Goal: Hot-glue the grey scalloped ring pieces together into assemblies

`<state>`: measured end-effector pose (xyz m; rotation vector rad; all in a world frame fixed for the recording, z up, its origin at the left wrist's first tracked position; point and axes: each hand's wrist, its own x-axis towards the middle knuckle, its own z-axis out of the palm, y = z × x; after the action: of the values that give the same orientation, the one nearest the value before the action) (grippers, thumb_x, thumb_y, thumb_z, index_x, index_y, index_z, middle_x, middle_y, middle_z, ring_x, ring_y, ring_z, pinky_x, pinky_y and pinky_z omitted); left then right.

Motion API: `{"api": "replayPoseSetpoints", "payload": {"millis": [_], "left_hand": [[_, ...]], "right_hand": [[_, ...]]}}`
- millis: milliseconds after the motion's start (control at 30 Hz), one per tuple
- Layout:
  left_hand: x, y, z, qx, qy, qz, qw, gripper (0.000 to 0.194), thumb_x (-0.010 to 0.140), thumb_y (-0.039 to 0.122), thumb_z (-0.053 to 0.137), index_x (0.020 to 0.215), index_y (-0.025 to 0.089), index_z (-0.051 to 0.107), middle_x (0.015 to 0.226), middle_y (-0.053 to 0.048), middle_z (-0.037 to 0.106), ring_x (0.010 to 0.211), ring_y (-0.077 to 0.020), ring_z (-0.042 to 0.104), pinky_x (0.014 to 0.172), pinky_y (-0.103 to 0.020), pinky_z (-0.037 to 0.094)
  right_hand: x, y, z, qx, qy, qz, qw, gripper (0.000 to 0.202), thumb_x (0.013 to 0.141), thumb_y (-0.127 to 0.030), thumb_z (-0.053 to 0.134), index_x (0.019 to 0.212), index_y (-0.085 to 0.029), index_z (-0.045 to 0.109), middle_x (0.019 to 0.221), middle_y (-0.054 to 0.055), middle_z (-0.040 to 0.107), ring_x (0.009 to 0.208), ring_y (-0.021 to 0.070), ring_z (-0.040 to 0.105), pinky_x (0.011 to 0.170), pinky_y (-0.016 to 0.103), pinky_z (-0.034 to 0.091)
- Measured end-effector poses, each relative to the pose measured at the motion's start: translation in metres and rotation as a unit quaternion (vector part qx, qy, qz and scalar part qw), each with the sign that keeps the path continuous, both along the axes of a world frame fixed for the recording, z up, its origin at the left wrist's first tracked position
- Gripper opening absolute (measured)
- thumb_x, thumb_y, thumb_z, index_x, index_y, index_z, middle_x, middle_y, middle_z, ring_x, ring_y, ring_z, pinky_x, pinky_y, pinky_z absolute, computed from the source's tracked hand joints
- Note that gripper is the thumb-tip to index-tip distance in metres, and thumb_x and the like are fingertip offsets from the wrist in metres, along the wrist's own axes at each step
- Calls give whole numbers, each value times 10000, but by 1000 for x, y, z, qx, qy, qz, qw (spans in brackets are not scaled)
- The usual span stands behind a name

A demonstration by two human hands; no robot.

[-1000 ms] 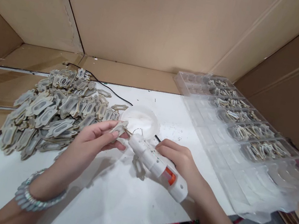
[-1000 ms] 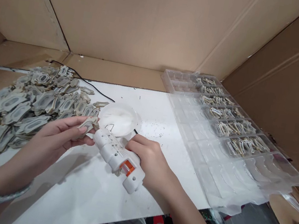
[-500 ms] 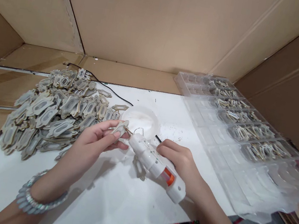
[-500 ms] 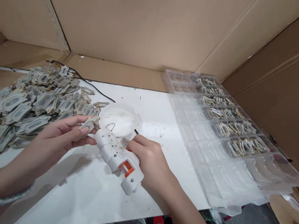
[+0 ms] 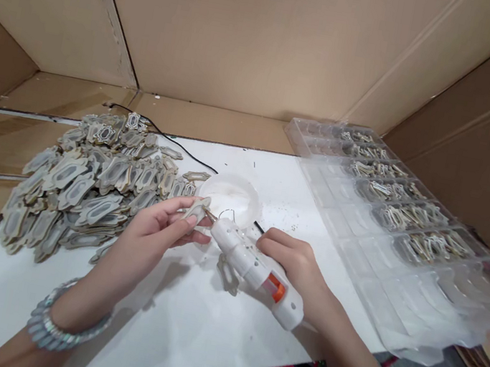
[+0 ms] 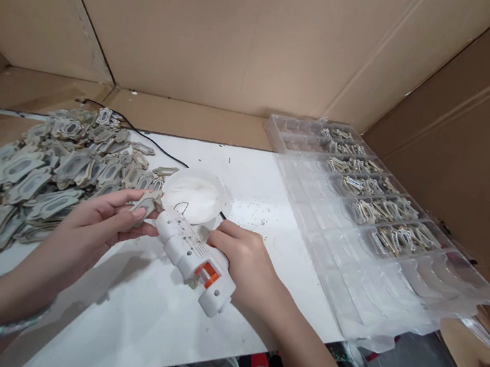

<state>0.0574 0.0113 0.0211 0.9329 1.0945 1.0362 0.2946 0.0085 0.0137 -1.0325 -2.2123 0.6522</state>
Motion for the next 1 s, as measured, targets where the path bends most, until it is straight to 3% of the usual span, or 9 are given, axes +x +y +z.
{"api": "replayPoseSetpoints", "payload": {"millis": [467,733,900,1000], "left_hand": [[-2,0,-2,-8,27,4,1000,398,749,458,829,1065,230,749,949,-41,779,776,-177,743,816,-278,617],[-1,-1,1,5,48,-2,999,392,775,463,803,1087,235,736,984,-30,779,802,-176,747,810,-250,588],[-2,-2,0,65,150,-7,987,317,859,462,701,1100,257,722,994,-18,778,838,-184,745,766,-233,544],[-4,-3,-3,128,269,3,955,319,897,441,624,1147,263,710,852,-6,770,771,-190,724,676,-246,496]], "right_hand": [[0,1,1,-17,19,11,1000,141,787,-131,573,666,-184,525,696,-13,504,562,97,470,510,216,337],[0,1,0,-34,42,11,998,140,781,-131,587,659,-187,545,694,-15,516,553,96,447,512,217,326],[-1,0,3,-51,42,6,998,179,795,-132,585,639,-191,522,687,-17,512,547,98,435,511,220,324],[0,-1,5,-53,35,3,998,200,787,-107,579,624,-191,501,676,-23,498,547,98,430,516,221,322]]}}
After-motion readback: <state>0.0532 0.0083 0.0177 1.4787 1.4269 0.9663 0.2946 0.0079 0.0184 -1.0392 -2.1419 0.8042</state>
